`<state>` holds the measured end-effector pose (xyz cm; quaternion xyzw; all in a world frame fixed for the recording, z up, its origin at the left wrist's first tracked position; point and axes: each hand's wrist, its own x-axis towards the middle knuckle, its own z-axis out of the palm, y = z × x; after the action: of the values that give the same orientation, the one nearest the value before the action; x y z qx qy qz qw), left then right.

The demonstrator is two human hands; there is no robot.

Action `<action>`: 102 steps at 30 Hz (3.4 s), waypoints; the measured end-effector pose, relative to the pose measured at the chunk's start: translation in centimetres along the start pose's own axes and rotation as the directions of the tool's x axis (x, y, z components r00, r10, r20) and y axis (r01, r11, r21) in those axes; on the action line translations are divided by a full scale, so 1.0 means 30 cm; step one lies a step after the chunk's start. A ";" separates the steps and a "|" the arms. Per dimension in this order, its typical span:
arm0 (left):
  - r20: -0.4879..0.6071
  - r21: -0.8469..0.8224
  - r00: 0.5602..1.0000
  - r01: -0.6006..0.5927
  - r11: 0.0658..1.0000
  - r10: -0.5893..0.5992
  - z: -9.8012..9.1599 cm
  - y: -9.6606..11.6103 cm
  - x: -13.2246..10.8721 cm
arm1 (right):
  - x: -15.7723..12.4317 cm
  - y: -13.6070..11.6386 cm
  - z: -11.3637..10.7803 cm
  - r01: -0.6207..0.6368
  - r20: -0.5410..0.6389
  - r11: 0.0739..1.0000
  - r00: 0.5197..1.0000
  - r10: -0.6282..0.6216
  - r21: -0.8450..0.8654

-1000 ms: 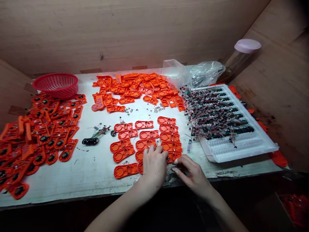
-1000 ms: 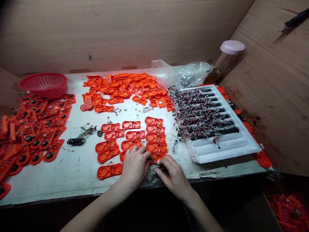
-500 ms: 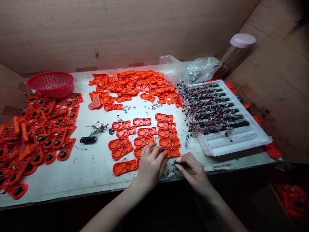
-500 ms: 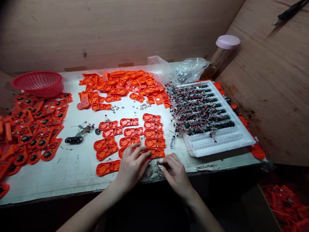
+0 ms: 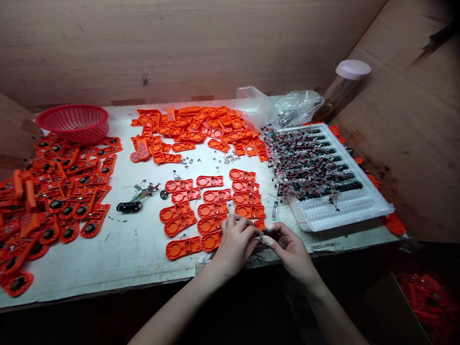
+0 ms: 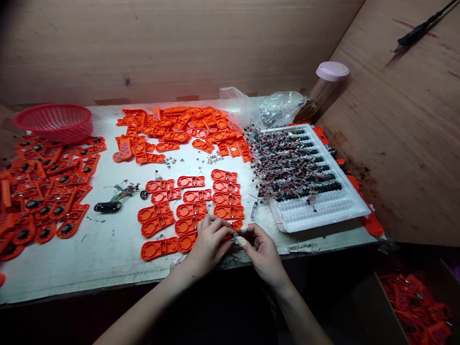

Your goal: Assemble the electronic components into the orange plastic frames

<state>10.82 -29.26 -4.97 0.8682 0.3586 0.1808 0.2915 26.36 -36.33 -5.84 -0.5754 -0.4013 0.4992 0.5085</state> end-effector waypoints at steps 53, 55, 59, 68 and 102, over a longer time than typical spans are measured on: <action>0.035 -0.210 0.999 -0.025 0.977 0.033 -0.018 0.013 0.016 | -0.029 -0.050 -0.027 -0.226 -0.045 0.967 0.972 0.233 0.118; 0.036 -0.171 0.998 -0.053 0.984 0.060 -0.017 0.017 0.011 | -0.025 -0.048 -0.025 -0.275 -0.034 0.946 0.958 0.284 0.174; 0.008 0.013 0.989 -0.147 0.989 0.146 -0.013 0.022 0.006 | -0.024 -0.050 -0.022 -0.356 0.006 0.908 0.931 0.364 0.222; -0.025 0.090 0.985 -0.170 0.981 0.173 -0.031 0.050 0.004 | -0.034 -0.053 -0.011 -0.319 0.008 0.936 0.947 0.322 0.147; -0.018 -0.413 0.993 0.100 0.905 -0.118 -0.030 0.060 -0.016 | -0.071 -0.033 0.031 -0.179 -0.118 0.979 0.975 0.190 0.094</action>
<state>10.95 -30.30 -3.19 0.7620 0.3664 0.2541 0.4695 25.13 -38.07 -4.51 -0.6192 -0.2921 0.5229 0.5078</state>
